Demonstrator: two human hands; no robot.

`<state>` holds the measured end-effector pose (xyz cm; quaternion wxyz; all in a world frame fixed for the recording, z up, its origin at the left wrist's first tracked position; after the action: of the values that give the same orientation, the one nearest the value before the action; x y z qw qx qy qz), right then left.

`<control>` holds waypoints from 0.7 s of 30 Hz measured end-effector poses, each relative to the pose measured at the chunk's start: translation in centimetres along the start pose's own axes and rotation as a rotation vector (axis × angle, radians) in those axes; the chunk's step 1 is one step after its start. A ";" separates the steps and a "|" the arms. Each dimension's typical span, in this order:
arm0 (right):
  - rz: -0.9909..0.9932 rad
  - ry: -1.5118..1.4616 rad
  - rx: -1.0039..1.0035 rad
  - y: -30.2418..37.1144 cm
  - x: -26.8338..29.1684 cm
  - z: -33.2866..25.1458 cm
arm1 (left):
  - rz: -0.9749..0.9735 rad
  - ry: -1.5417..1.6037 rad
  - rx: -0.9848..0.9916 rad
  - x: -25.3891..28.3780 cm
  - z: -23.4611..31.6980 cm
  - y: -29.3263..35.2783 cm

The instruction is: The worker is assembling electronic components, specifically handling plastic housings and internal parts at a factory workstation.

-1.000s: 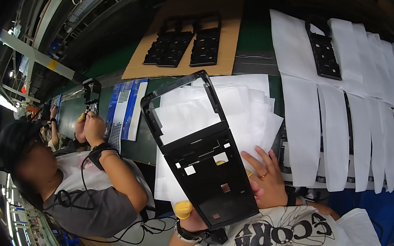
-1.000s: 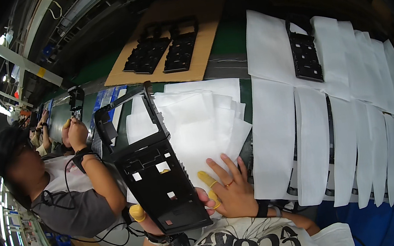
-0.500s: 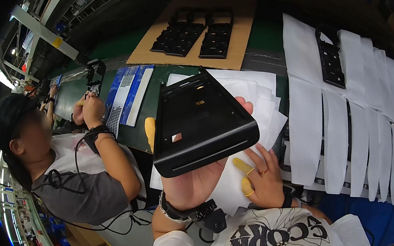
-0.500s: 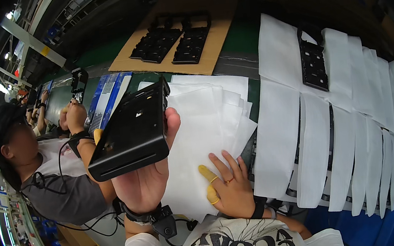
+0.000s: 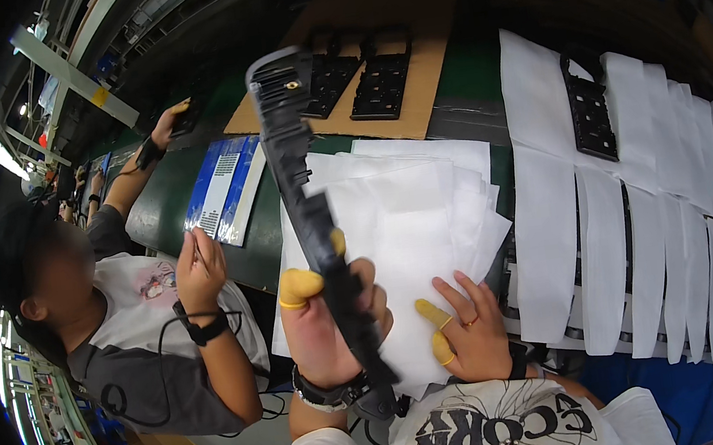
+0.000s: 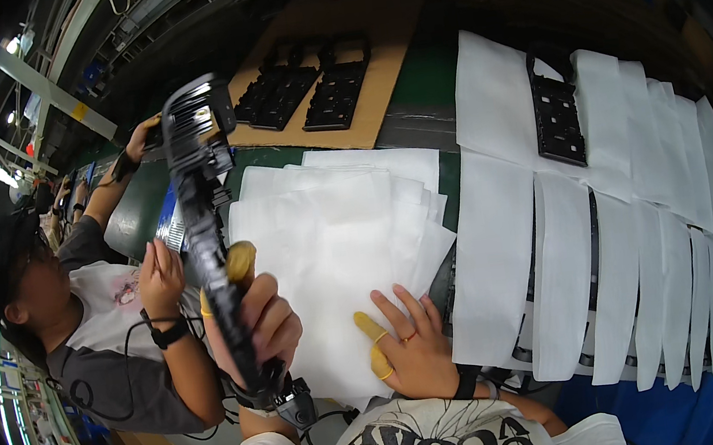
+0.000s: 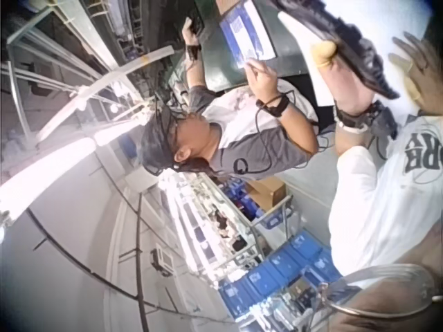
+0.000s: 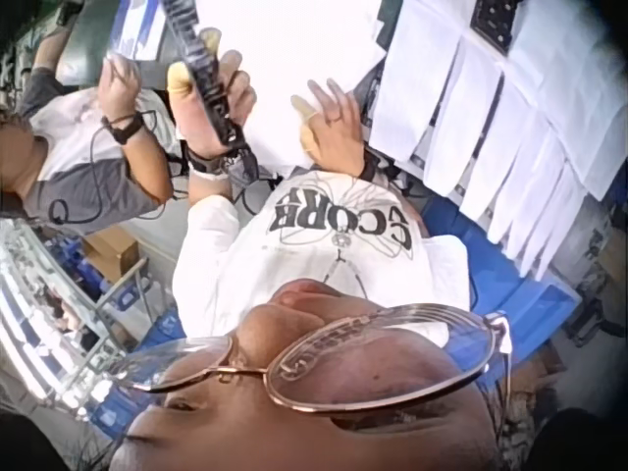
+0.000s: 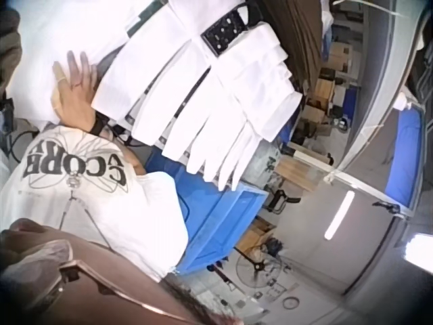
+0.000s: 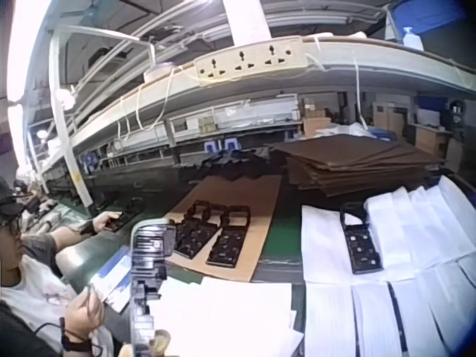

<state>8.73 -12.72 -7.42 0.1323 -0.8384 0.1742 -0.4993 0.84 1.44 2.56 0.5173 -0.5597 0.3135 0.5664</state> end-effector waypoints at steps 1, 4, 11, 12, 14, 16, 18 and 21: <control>-0.009 -0.020 -0.002 -0.1 0.0 0.0 | -0.072 -0.021 0.043 0.1 0.1 -0.1; -0.017 -0.046 0.031 -0.1 0.3 -0.9 | -0.227 -0.053 0.045 0.4 -0.4 1.5; 0.023 0.024 0.030 0.0 0.5 -0.2 | -0.505 0.064 0.237 3.4 -3.1 0.8; 0.024 0.015 0.037 0.0 0.5 -0.4 | -0.519 0.063 0.253 3.4 -3.2 0.9; 0.017 0.017 0.033 0.1 0.4 -0.3 | -0.540 0.067 0.279 3.8 -3.4 0.8; 0.014 0.016 0.030 0.0 0.3 -0.2 | -0.545 0.064 0.295 4.0 -3.5 0.7; 0.014 0.020 0.020 0.0 0.3 -0.2 | -0.527 0.056 0.308 4.1 -3.4 0.6; 0.012 0.035 0.019 0.0 0.4 -0.4 | -0.392 -0.003 0.276 3.4 -2.5 1.2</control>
<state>8.52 -12.91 -6.92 0.1404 -0.8271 0.1769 -0.5148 1.03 -0.38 -1.39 0.6895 -0.5330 0.2727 0.4077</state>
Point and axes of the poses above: each hand's wrist, its own y-axis away from the middle knuckle, its own x-axis out of the back of the hand, z = x × y, the point moved 2 cm from there along -y, towards the middle knuckle, and after that the axes turned 8 degrees about x, right-handed, at the moved point
